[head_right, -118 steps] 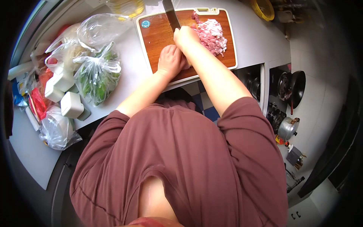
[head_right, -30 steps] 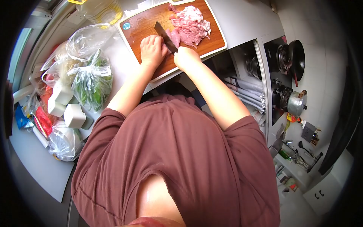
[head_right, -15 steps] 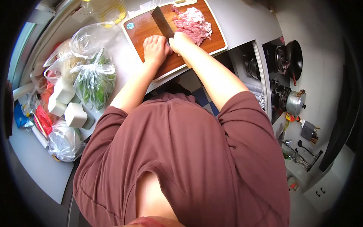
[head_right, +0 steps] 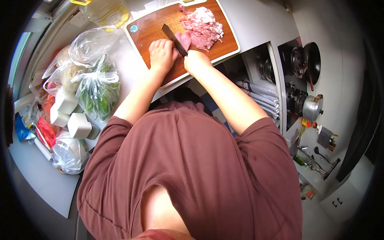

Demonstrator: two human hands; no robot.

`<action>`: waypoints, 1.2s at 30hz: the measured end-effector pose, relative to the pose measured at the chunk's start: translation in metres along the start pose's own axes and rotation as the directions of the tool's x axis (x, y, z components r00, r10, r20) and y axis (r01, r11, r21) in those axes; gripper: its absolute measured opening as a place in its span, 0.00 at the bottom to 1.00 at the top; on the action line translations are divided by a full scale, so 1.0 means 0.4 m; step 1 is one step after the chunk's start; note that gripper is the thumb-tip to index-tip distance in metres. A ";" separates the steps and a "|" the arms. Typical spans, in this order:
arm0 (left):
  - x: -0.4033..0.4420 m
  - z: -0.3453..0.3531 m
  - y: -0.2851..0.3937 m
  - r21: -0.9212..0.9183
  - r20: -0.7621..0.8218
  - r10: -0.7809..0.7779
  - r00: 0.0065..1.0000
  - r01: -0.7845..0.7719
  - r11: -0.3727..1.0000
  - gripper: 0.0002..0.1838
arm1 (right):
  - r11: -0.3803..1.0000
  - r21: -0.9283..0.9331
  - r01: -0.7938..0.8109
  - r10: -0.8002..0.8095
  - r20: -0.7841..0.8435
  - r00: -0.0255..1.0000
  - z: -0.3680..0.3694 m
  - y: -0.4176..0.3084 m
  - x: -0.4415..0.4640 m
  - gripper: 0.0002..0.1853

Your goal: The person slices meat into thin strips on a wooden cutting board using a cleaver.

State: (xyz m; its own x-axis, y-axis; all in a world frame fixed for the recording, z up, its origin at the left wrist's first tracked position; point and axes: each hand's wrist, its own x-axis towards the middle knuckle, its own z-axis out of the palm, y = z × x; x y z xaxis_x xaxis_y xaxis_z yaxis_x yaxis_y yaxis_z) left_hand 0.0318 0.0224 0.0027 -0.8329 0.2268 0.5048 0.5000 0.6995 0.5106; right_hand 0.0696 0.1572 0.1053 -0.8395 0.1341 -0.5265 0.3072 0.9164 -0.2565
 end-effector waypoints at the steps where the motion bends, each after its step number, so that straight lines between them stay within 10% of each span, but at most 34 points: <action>1: 0.000 -0.003 0.002 0.000 0.014 -0.002 1.000 0.002 1.000 0.09 | 1.000 -0.019 0.000 0.000 -0.017 1.000 0.001 -0.009 0.018 0.15; 10: -0.036 -0.026 0.028 0.033 0.242 0.091 0.966 -0.102 0.994 0.16 | 0.993 -0.114 -0.013 0.014 0.001 1.000 -0.028 -0.118 0.187 0.20; 11: -0.051 -0.013 0.039 -0.021 0.055 0.137 0.989 -0.136 0.991 0.15 | 0.996 -0.092 0.018 -0.018 -0.003 1.000 -0.043 -0.122 0.188 0.20; 20: -0.045 -0.022 0.017 -0.035 -0.009 0.044 0.999 -0.045 0.998 0.09 | 0.997 -0.003 0.080 -0.080 -0.031 0.996 -0.101 -0.016 -0.023 0.19; 36: -0.038 -0.030 0.024 0.013 0.100 0.069 0.993 -0.071 0.997 0.10 | 0.999 -0.002 -0.032 0.032 0.037 0.999 0.015 -0.028 0.059 0.17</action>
State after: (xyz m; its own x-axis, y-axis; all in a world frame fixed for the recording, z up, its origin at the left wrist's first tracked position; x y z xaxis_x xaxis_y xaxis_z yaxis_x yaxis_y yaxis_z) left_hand 0.0520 0.0176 0.0081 -0.8159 0.3411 0.4668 0.5545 0.6904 0.4647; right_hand 0.0488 0.1477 0.0909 -0.8121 0.1494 -0.5641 0.3332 0.9123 -0.2380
